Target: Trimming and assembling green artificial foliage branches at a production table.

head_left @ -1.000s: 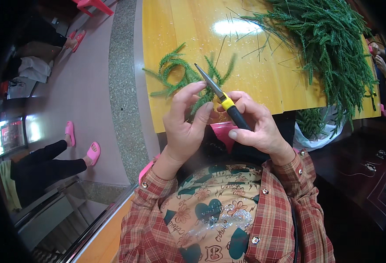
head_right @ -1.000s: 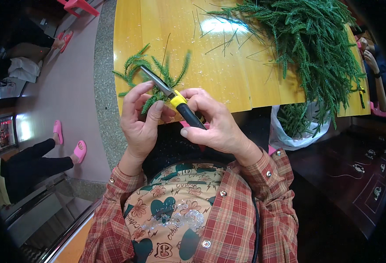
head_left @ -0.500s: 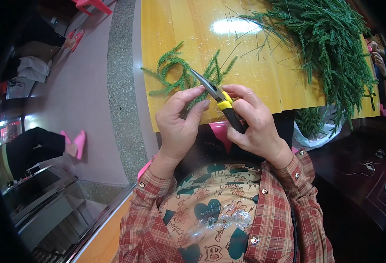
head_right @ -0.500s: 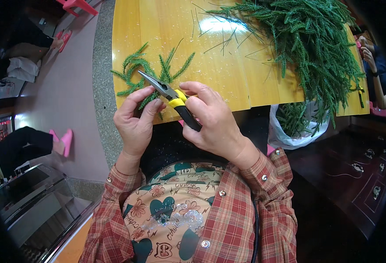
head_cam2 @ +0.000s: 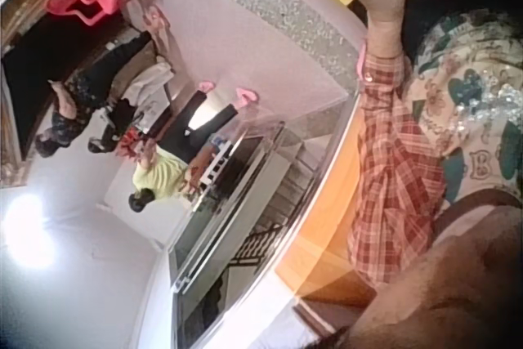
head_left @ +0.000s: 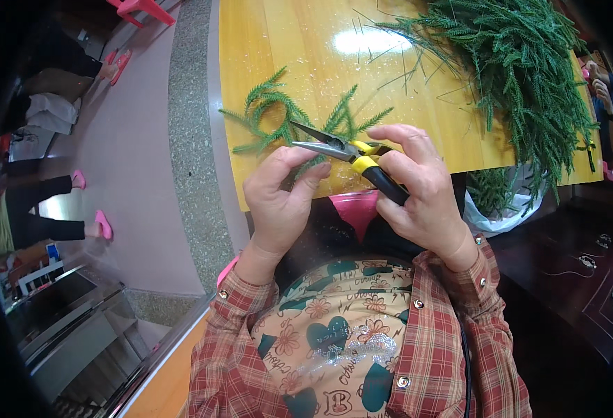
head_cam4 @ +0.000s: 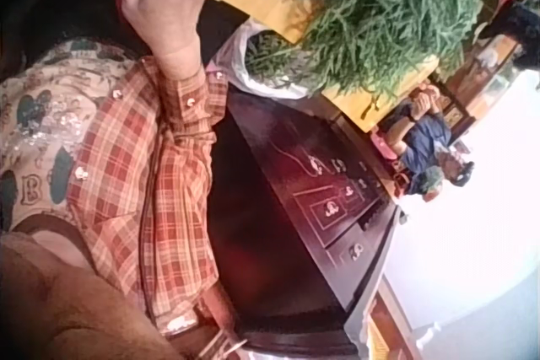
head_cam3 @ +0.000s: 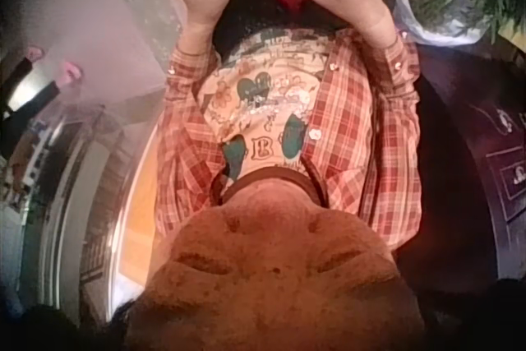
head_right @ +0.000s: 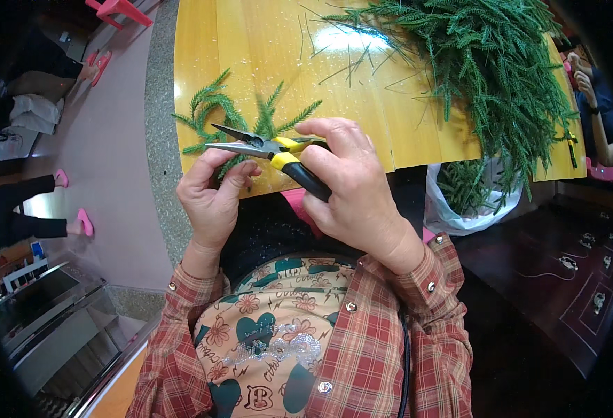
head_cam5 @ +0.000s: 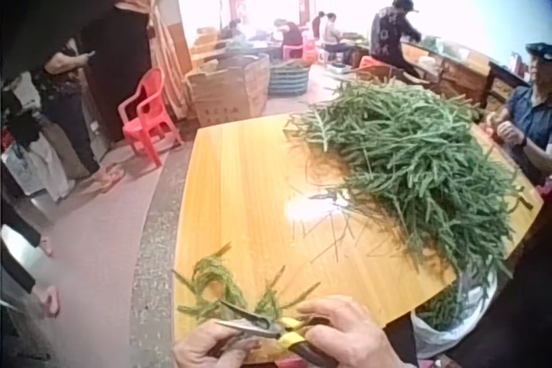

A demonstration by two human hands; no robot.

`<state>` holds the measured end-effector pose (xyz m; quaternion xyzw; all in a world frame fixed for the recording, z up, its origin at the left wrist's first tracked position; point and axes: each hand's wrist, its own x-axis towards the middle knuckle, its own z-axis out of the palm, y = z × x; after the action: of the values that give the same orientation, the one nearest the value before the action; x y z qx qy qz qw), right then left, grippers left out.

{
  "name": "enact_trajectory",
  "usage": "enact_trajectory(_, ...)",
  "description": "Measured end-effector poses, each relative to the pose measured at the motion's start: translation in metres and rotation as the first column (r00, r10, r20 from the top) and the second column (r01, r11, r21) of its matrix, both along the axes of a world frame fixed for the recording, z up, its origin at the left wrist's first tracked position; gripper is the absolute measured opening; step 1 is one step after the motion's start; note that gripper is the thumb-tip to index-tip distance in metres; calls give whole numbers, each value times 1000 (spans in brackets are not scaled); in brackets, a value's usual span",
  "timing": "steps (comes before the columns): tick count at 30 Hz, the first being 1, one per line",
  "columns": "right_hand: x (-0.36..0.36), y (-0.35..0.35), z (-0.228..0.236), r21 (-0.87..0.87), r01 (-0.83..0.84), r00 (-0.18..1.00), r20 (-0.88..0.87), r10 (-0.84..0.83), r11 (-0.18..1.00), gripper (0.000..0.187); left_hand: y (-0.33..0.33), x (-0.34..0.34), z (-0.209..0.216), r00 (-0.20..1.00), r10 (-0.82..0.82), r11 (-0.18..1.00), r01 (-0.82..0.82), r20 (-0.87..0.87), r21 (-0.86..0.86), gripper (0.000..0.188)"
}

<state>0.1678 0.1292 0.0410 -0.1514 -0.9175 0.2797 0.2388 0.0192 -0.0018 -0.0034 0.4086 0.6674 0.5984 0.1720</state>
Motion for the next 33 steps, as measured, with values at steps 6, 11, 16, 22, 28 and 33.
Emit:
enact_trajectory(6, -3, -4, -16, -175, -114, 991, -92, 99, 978, 28, 5, 7, 5, 999, -14, 998, 16, -36, 62, 19)
enact_trajectory(11, -6, -8, -42, 1, -44, 988, -146, 43, 999, 27, 7, 5, 2, 955, -7, 994, 40, -298, 105, 21)
enact_trajectory(16, -8, -9, -44, 93, 0, 977, -210, 20, 996, 25, 9, 3, 1, 935, 17, 991, 30, -353, 128, 22)
enact_trajectory(22, -7, -9, -44, 105, 31, 974, -225, -7, 994, 25, 10, 5, 0, 932, 23, 991, 27, -362, 131, 22)
enact_trajectory(28, 0, -6, -45, 191, 44, 993, -112, -23, 981, 25, 8, 11, -5, 951, -5, 995, 36, -309, 95, 20)
enact_trajectory(33, -4, -3, -43, 180, 35, 994, -104, -17, 983, 25, 7, 15, -4, 995, -8, 1000, 10, -101, 19, 18)
